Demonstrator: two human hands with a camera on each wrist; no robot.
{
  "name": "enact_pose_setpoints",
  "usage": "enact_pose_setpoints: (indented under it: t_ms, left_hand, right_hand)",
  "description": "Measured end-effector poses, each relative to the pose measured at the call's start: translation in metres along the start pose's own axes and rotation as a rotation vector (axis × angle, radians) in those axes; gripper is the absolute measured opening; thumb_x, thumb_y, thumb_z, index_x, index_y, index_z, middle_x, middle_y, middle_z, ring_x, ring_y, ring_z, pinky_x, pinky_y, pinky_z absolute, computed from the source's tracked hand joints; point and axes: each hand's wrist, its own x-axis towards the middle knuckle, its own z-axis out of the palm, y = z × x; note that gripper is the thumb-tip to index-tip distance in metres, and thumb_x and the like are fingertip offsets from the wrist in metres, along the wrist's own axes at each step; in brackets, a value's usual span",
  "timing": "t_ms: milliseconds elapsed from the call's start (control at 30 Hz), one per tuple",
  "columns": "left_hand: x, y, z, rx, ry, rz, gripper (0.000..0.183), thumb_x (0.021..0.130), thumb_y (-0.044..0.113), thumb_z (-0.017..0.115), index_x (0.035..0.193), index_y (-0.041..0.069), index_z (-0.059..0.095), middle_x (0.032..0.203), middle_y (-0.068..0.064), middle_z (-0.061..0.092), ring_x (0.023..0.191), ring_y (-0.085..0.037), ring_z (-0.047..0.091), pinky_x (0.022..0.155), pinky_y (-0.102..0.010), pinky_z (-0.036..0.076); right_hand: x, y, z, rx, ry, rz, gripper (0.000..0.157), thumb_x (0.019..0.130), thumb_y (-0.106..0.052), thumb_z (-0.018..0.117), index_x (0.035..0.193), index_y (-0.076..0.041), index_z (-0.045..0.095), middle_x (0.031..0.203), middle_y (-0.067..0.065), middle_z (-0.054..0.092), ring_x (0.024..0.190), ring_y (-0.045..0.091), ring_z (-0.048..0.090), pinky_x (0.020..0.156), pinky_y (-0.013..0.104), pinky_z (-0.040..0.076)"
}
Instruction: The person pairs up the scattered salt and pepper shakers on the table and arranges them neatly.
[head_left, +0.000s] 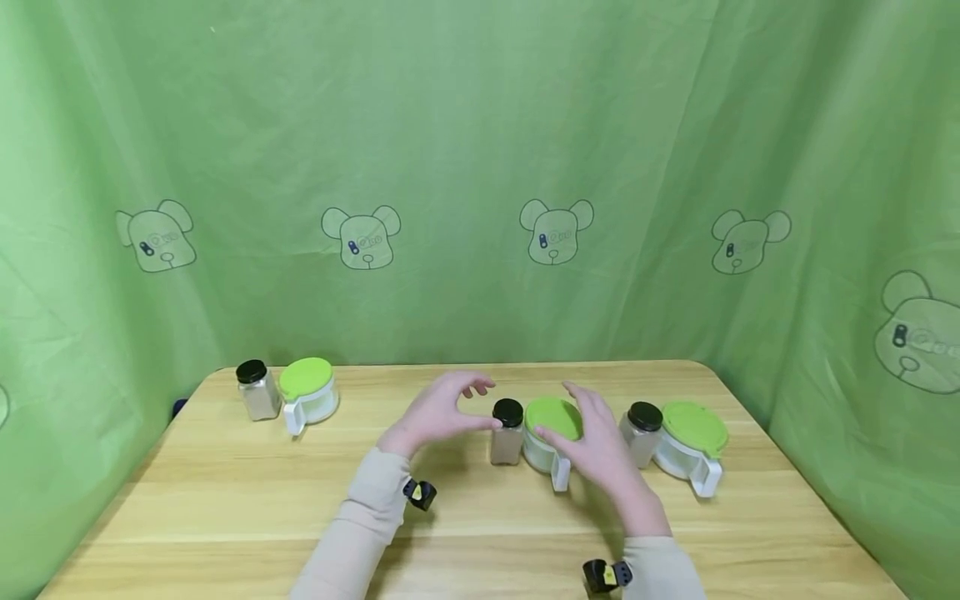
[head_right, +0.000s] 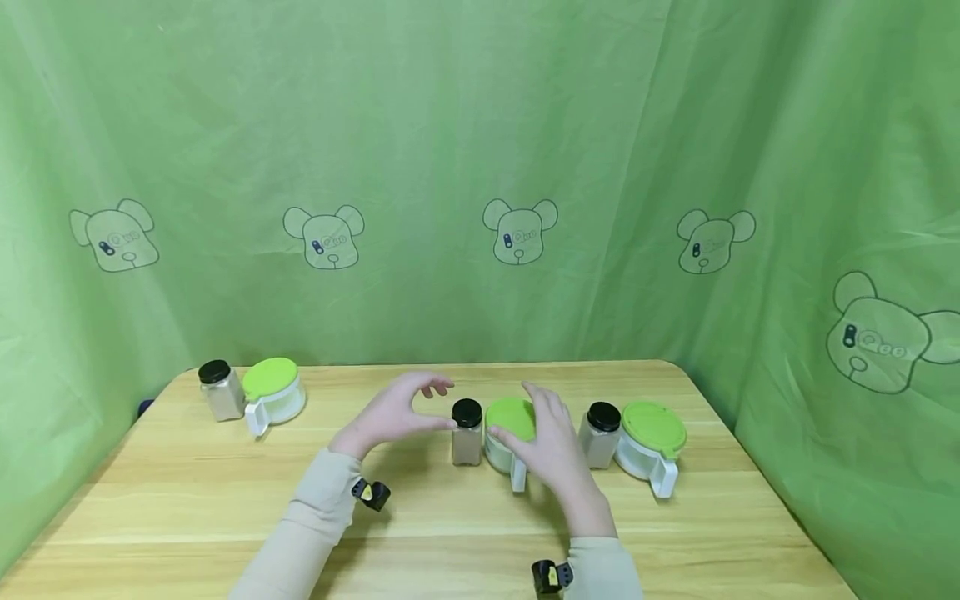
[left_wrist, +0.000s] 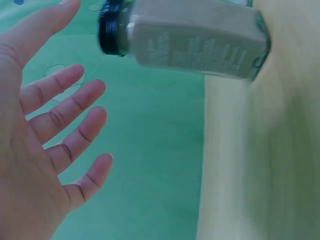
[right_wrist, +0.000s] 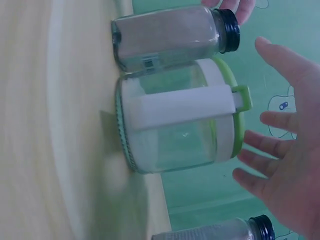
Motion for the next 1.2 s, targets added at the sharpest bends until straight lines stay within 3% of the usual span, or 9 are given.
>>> enact_pose_setpoints:
  t_ms: [200,367,567,733,1100,1200]
  left_hand:
    - [-0.006,0.001,-0.014,0.052,0.065,0.062,0.055,0.069,0.054,0.068,0.114,0.024,0.056,0.104,0.006,0.060,0.094,-0.014,0.054,0.082,-0.029,0.044]
    - [-0.012,0.003,-0.023,0.134,0.117,0.142,0.045,0.076,0.052,0.063,0.108,0.022,0.060,0.099,0.008,0.062,0.092,-0.013,0.056,0.081,-0.028,0.043]
    - [-0.024,0.001,-0.029,0.291,0.188,0.261,0.033,0.081,0.050,0.056,0.099,0.023,0.063,0.093,0.012,0.064,0.089,-0.003,0.054,0.083,-0.030,0.042]
    - [-0.035,-0.005,-0.037,0.389,0.256,0.349,0.024,0.082,0.044,0.059,0.093,0.023,0.064,0.086,0.009,0.065,0.082,-0.005,0.056,0.077,-0.028,0.044]
    - [-0.057,-0.020,-0.050,0.494,0.306,0.343,0.025,0.082,0.043,0.059,0.093,0.022,0.064,0.084,0.011,0.064,0.081,-0.007,0.054,0.074,-0.030,0.041]
    - [-0.062,-0.025,-0.052,0.505,0.316,0.338,0.024,0.082,0.043,0.059,0.092,0.022,0.063,0.083,0.011,0.063,0.081,-0.008,0.054,0.075,-0.031,0.041]
  right_hand:
    - [0.004,-0.006,-0.004,0.026,0.036,-0.066,0.080,0.074,-0.063,0.056,0.138,-0.021,0.031,0.141,0.010,0.035,0.127,0.033,0.034,0.098,0.058,0.031]
    - [0.007,-0.014,-0.004,0.057,0.122,-0.153,0.064,0.077,-0.053,0.059,0.130,-0.021,0.043,0.132,0.005,0.046,0.121,0.028,0.042,0.098,0.053,0.035]
    - [0.012,-0.025,0.000,0.065,0.284,-0.385,0.045,0.077,-0.030,0.068,0.117,-0.014,0.056,0.115,0.006,0.058,0.108,0.023,0.054,0.092,0.043,0.044]
    - [0.016,-0.034,0.004,0.049,0.324,-0.529,0.039,0.077,-0.023,0.069,0.112,-0.010,0.059,0.109,0.006,0.061,0.104,0.020,0.055,0.091,0.036,0.046]
    - [0.019,-0.048,0.017,0.014,0.382,-0.805,0.035,0.074,-0.020,0.070,0.104,-0.005,0.063,0.102,0.006,0.063,0.099,0.019,0.057,0.089,0.028,0.044]
    - [0.018,-0.052,0.020,0.008,0.371,-0.844,0.034,0.074,-0.020,0.069,0.103,-0.005,0.063,0.101,0.005,0.062,0.097,0.018,0.057,0.087,0.028,0.045]
